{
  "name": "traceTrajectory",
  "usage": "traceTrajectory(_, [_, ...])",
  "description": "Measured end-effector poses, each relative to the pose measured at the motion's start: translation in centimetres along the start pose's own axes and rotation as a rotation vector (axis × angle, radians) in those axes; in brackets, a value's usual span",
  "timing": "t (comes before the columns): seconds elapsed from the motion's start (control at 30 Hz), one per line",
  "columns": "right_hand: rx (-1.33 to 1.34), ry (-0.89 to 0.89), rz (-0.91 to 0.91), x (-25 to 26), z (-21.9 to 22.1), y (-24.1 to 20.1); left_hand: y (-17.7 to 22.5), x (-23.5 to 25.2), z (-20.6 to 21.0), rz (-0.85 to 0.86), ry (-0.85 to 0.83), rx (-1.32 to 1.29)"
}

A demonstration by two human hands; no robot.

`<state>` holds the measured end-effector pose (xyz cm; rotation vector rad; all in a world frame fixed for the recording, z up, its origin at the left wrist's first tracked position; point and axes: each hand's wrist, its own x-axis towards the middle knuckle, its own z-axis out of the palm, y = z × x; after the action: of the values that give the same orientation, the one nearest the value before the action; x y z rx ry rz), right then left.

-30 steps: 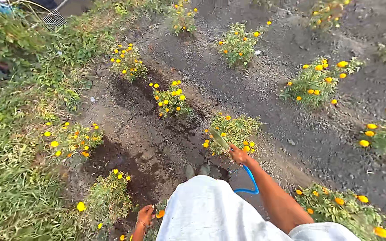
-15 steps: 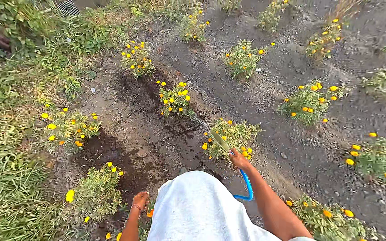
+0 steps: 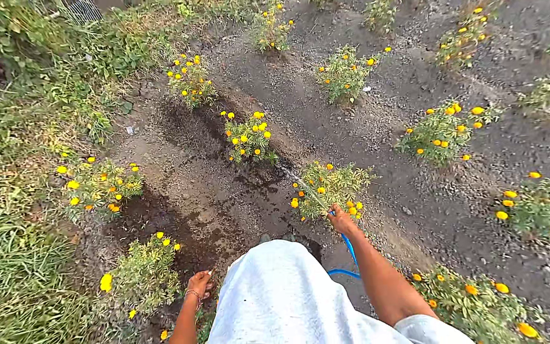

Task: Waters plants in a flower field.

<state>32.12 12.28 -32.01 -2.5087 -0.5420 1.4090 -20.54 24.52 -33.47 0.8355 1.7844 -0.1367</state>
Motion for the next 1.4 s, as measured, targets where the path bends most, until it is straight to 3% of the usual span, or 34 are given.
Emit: traceTrajectory(1.4, [0.064,-0.041,0.056,-3.0,2.9,0.5,0.1,2.1,-0.1,0.059,-0.045,0.109])
